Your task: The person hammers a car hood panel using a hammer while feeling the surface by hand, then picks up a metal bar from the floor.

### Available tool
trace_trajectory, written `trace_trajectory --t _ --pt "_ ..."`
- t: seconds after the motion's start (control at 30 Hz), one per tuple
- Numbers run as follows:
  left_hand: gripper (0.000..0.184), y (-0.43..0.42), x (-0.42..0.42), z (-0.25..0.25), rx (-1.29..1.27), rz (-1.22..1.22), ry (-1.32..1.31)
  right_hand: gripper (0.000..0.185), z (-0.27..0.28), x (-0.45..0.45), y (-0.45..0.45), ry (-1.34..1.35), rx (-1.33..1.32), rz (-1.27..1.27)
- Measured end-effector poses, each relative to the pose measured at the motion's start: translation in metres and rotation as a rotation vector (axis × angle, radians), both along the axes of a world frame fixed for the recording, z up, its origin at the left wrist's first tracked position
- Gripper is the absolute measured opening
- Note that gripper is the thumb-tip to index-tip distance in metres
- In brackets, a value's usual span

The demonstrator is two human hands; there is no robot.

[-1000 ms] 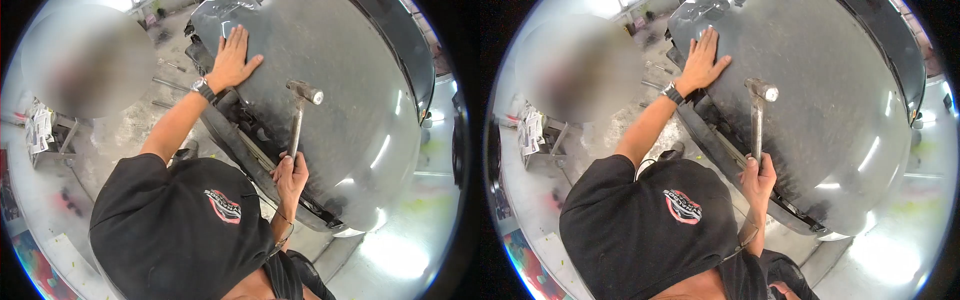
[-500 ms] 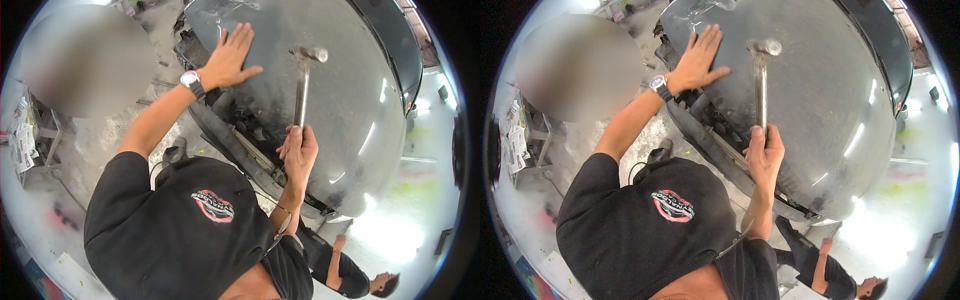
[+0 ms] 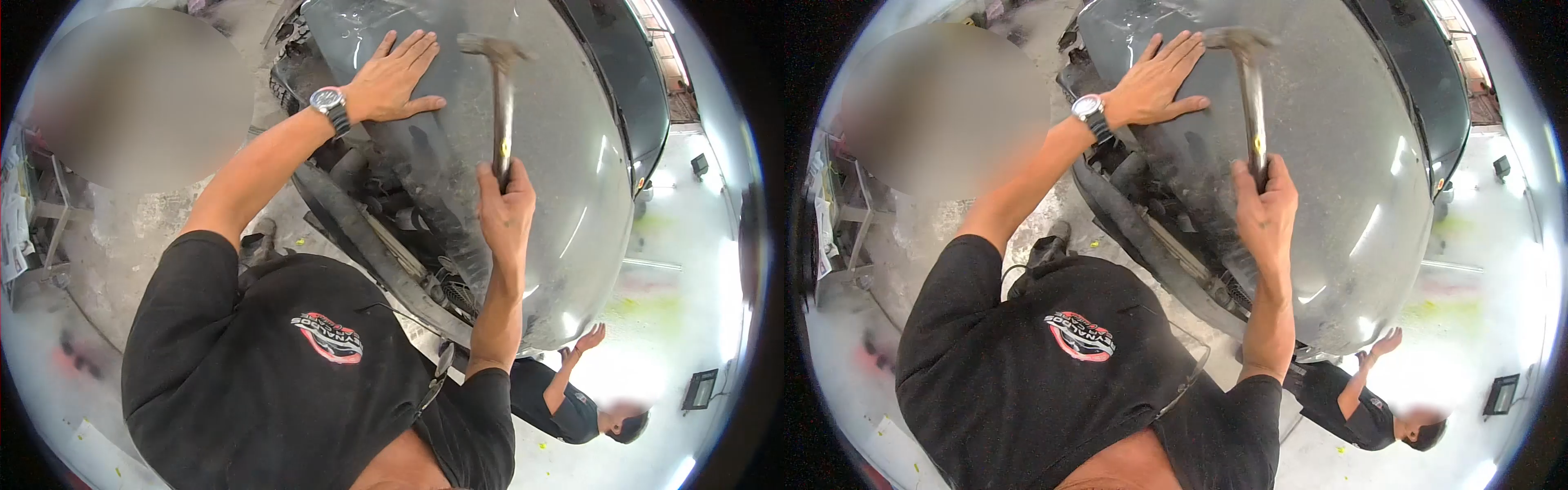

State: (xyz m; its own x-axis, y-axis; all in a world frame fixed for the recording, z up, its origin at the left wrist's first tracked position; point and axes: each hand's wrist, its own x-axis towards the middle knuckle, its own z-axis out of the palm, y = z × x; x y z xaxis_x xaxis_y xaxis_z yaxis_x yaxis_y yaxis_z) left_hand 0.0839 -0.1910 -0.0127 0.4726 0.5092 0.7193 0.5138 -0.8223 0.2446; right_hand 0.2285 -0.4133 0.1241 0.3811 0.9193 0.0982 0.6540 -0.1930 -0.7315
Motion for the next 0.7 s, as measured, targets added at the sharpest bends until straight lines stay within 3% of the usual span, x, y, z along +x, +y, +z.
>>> trace_trajectory --t 0.03,0.13,0.23,0.43,0.63,0.7 --pt "0.094 -0.009 -0.006 0.0 -0.016 -0.007 -0.006 0.027 0.007 0.002 0.007 -0.147 0.062 0.038" --pt "0.095 -0.04 -0.02 -0.014 -0.074 -0.003 -0.028 0.031 -0.001 0.024 0.031 -0.161 0.027 0.073" --pt "0.095 -0.072 -0.032 -0.032 -0.164 0.013 -0.055 0.034 0.003 0.025 0.046 -0.397 0.126 0.101" --pt "0.093 -0.092 -0.033 -0.044 -0.248 0.033 -0.064 0.032 0.005 0.023 0.069 -0.755 -0.011 0.172" --pt "0.092 -0.091 -0.032 -0.046 -0.24 0.033 -0.074 0.033 0.008 0.01 0.064 -0.444 0.232 0.173" --pt "0.092 -0.091 -0.032 -0.046 -0.242 0.038 -0.065 0.034 -0.004 0.024 0.073 -0.646 0.119 0.194"
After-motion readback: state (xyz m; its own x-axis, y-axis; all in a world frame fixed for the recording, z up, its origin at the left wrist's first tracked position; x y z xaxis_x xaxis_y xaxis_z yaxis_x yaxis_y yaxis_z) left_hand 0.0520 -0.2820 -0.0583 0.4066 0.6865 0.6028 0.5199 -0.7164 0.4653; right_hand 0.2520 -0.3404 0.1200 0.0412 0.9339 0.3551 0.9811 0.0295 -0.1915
